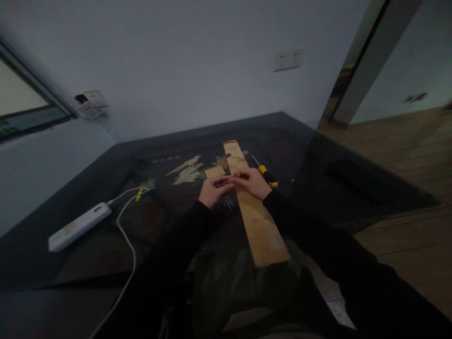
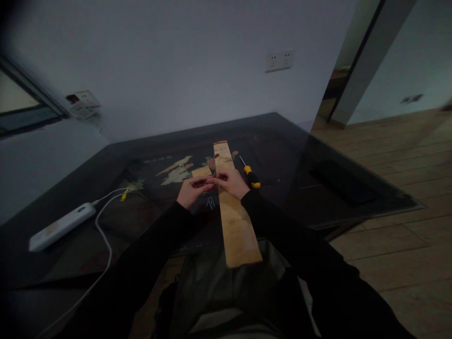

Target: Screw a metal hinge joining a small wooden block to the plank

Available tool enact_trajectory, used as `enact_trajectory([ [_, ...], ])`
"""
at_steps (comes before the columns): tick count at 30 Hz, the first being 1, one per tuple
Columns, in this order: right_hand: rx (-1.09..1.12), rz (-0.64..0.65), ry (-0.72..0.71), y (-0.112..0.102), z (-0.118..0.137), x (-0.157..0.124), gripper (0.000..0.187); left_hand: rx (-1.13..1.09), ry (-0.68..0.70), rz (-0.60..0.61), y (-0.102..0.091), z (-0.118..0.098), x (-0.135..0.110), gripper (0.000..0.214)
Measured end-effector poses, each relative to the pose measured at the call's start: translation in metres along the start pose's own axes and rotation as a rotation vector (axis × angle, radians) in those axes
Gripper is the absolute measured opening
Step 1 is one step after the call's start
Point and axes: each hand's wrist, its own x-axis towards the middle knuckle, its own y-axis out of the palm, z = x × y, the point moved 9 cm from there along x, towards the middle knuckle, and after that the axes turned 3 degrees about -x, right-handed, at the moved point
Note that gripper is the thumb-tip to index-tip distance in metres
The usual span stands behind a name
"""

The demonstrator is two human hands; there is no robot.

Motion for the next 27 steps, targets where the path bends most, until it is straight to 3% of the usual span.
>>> enact_trajectory([
  [13, -0.006, -0.019, -0.027, -0.004, 0.006, -0.001, 0.036, -0.099, -0.003, -0.014, -0.001, 0.004, 0.001, 0.037],
  [22, -0.012, 0.034, -0.081, 0.000, 0.012, -0.001, 0.035, -0.046, 0.007, 0.009, -0.003, 0.004, 0.004, 0.043],
  [27, 0.142, 0.148, 0.040, 0.011, 0.000, -0.002, 0.039, 0.086, 0.097, -0.014, -0.009, -0.001, 0.005, 0.039],
])
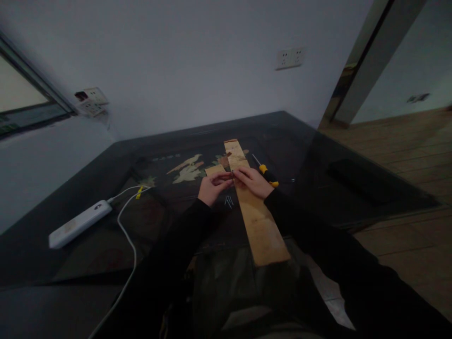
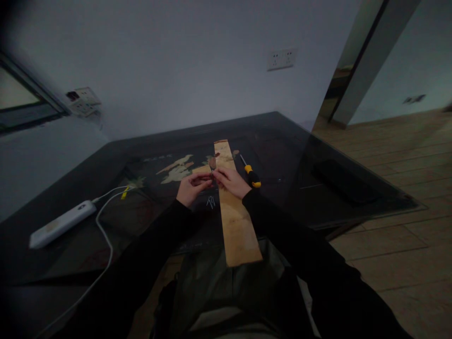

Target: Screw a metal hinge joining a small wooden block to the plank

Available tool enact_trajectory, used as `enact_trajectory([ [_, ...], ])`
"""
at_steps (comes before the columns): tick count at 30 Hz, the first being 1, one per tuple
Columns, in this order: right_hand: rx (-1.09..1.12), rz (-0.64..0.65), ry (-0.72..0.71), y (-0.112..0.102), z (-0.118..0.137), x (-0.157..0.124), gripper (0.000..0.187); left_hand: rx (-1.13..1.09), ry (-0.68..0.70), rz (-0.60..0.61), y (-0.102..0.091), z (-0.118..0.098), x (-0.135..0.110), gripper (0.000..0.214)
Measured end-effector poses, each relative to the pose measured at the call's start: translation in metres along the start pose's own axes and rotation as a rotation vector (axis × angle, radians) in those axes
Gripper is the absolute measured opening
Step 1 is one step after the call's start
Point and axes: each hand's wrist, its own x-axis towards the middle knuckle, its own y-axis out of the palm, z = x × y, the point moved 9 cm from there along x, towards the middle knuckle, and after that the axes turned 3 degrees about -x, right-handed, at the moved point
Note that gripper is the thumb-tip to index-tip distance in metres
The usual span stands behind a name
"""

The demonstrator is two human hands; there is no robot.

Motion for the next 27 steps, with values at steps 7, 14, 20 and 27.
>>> enact_trajectory([
  [7, 0.049, 0.088, 0.060, 0.005, -0.008, -0.001, 0.038, 0.394, 0.277, -0.021, -0.004, -0.025, -0.006, 0.027],
  [14, 0.116, 0.122, 0.090, 0.007, -0.012, 0.000, 0.034, 0.506, 0.354, -0.019, -0.003, -0.034, -0.010, 0.026],
  [20, 0.116, 0.116, 0.074, 0.006, -0.013, 0.001, 0.032, 0.488, 0.354, -0.029, -0.003, -0.034, -0.010, 0.026],
  [27, 0.099, 0.117, 0.086, 0.006, -0.016, 0.000, 0.025, 0.502, 0.365, -0.021, -0.001, -0.036, -0.011, 0.024],
])
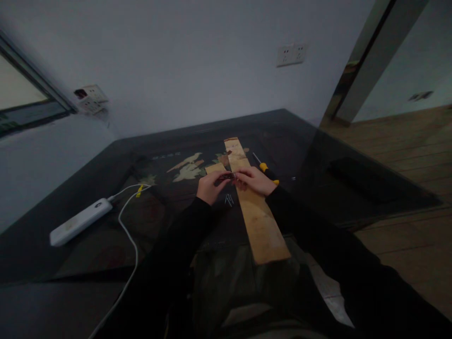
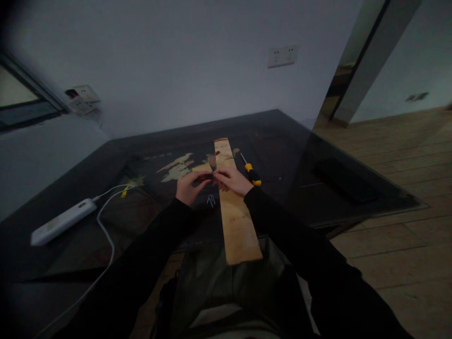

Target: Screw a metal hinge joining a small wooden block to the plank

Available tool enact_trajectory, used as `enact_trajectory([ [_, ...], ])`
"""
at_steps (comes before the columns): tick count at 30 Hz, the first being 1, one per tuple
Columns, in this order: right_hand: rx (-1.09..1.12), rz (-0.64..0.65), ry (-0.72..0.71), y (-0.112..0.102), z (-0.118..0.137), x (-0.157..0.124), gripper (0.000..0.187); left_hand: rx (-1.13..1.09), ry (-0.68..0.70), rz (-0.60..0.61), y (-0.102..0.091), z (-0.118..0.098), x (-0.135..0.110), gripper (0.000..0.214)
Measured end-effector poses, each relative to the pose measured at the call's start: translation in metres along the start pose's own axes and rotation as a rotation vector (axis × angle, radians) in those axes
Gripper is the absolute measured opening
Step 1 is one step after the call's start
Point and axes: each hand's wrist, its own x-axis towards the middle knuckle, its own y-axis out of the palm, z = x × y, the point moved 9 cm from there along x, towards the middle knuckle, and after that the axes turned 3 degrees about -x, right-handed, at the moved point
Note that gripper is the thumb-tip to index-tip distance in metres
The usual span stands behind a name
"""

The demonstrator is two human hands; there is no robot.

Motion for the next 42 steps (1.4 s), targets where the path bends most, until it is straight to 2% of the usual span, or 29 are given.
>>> enact_trajectory([
  [3, 0.008, -0.013, 0.024, 0.000, 0.000, -0.001, 0.015, -0.027, -0.024, -0.003, 0.001, 0.001, 0.000, 0.022],
  [6, 0.014, -0.032, 0.040, 0.000, 0.000, -0.002, 0.009, -0.105, -0.109, 0.005, 0.004, 0.008, -0.001, 0.023],
  [12, 0.049, -0.059, 0.030, -0.004, -0.003, 0.000, 0.023, -0.431, -0.324, -0.020, 0.012, 0.029, 0.000, 0.031],
  [16, 0.090, -0.072, 0.000, -0.007, -0.001, 0.000, 0.027, -0.574, -0.401, 0.008, 0.019, 0.035, 0.000, 0.038],
  [23, 0.107, -0.134, 0.016, -0.010, 0.000, -0.002, 0.026, -0.636, -0.400, 0.037, 0.028, 0.031, -0.004, 0.044],
  [33, 0.118, -0.164, -0.008, -0.014, 0.000, -0.001, 0.026, -0.556, -0.350, 0.070, 0.025, 0.020, -0.003, 0.044],
  [42, 0.124, -0.184, 0.010, -0.014, 0.002, -0.003, 0.026, -0.595, -0.407, 0.020, 0.025, 0.030, -0.004, 0.042],
])
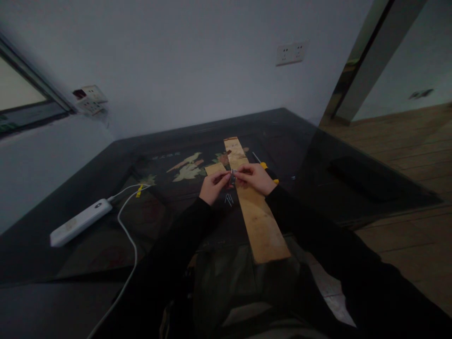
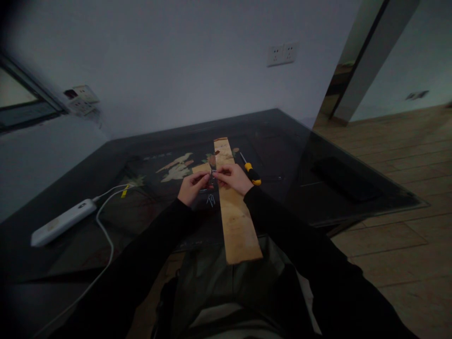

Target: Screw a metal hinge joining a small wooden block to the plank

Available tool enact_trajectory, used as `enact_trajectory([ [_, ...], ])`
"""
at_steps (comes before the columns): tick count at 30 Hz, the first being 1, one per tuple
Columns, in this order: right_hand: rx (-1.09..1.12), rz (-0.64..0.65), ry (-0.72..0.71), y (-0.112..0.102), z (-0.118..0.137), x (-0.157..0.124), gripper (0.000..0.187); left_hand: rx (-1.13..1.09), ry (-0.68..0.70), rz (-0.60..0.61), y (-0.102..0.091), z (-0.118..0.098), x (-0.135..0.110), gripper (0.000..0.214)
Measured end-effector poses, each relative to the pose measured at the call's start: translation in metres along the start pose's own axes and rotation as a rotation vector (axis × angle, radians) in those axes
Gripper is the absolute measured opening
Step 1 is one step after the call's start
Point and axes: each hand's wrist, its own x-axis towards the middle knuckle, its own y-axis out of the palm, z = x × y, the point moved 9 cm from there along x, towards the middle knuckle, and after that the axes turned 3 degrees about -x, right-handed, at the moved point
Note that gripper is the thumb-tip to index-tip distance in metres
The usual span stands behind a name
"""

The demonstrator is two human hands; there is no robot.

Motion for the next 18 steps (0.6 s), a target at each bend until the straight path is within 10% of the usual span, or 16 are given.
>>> enact_trajectory([
  [18, -0.217, -0.052, -0.090, -0.004, 0.007, -0.001, 0.019, 0.276, 0.167, -0.124, -0.013, -0.013, -0.003, 0.021],
])
